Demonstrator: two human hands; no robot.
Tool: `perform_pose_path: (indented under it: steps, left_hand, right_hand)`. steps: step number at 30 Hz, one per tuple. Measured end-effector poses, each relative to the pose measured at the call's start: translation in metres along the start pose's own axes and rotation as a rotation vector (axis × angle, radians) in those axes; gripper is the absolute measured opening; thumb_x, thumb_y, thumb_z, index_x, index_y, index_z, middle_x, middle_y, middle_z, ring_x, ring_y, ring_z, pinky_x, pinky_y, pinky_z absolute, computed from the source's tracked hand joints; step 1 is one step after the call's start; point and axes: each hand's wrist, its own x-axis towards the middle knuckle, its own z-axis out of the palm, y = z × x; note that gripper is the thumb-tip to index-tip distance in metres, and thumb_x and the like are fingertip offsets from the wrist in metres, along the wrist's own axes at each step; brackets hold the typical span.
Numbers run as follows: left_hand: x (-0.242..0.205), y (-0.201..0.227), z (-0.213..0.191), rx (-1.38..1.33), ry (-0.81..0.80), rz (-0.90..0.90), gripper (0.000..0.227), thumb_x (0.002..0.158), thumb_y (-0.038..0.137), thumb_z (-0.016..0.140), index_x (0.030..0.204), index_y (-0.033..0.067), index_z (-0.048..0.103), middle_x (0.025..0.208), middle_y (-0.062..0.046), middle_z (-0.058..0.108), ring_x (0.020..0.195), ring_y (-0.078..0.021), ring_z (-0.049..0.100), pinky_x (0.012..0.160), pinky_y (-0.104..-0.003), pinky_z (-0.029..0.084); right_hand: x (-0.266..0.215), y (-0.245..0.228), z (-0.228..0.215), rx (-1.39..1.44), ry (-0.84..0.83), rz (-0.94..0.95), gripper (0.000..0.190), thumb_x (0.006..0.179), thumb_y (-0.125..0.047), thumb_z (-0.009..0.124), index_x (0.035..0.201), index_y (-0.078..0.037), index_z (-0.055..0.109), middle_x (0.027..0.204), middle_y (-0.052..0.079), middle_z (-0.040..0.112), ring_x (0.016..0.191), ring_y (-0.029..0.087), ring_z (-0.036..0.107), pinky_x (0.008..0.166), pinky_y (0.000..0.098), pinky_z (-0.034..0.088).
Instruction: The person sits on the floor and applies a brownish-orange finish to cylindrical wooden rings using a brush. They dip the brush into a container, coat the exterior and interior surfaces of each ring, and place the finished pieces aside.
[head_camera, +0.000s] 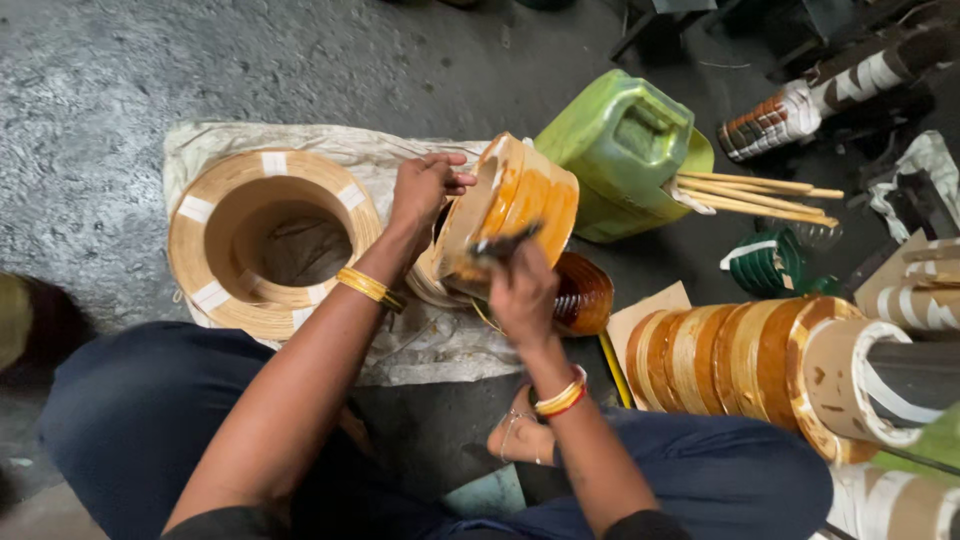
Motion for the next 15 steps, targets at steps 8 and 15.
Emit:
perform_pose_path:
  steps: [8, 15]
  left_hand:
    - [0.011, -0.012, 0.01, 0.132, -0.101, -0.341, 0.051, 0.103, 0.04, 0.034, 0.116, 0.0043, 0.068, 0.094, -0.013, 0.075, 0.073, -0.017, 0.067, 0.072, -0.034, 0.05]
    - [0.02, 0.011, 0.06, -0.283, -0.487, -0.443, 0.093, 0.093, 0.075, 0.027, 0.142, 0.0001, 0.052, 0.133, -0.019, 0.066, 0.118, -0.0271, 0.067, 0.105, -0.044, 0.052]
  right_hand:
    - [0.191, 0.125, 0.0, -0.006, -0.229, 0.742, 0.049, 0.079, -0.019, 0.081, 0.121, 0.002, 0.066, 0.115, 0.023, 0.077, 0.103, 0.032, 0.076, 0.094, 0.0441, 0.057]
    - [0.067, 0.018, -0.039, 0.258, 0.074, 0.035, 0.033, 0.086, 0.006, 0.053, 0.108, -0.006, 0.073, 0.106, 0.014, 0.075, 0.103, 0.031, 0.074, 0.095, 0.0409, 0.06]
